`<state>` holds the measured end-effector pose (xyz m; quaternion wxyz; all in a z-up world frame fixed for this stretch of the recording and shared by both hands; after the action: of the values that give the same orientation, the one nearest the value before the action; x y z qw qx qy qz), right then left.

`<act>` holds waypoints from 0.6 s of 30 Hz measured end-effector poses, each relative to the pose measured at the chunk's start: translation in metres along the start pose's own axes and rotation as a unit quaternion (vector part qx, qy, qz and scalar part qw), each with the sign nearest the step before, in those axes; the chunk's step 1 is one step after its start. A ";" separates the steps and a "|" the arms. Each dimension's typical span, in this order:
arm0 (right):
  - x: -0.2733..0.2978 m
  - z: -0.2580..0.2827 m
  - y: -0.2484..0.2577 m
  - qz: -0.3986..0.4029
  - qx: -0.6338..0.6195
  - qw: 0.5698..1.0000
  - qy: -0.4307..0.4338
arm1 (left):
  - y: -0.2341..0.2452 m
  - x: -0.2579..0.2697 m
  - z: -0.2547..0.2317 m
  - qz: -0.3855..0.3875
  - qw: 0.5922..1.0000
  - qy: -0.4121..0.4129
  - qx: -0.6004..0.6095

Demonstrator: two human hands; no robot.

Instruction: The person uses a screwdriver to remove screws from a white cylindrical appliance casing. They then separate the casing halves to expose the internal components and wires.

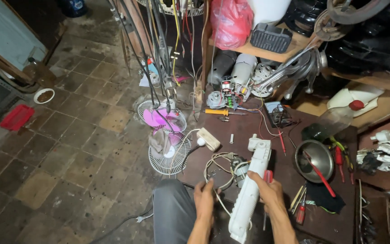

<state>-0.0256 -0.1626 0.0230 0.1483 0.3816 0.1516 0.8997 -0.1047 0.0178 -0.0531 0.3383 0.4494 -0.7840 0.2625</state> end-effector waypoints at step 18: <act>-0.031 -0.001 0.050 -0.079 0.032 0.980 0.181 | -0.131 -0.070 0.093 0.183 0.931 -0.121 -0.290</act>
<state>-0.0129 -0.2201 0.0219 0.1772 0.2035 0.2344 0.9339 0.0093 -0.0723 -0.1517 0.3029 0.2089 -0.9295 0.0243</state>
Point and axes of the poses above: each hand's wrist, its own x-axis away from the middle knuckle, its own y-axis out of the back of the hand, z = x × y, the point moved 5 cm from there along -x, towards the middle knuckle, and after that the axes turned 7 degrees about -z, right-handed, at the moved point
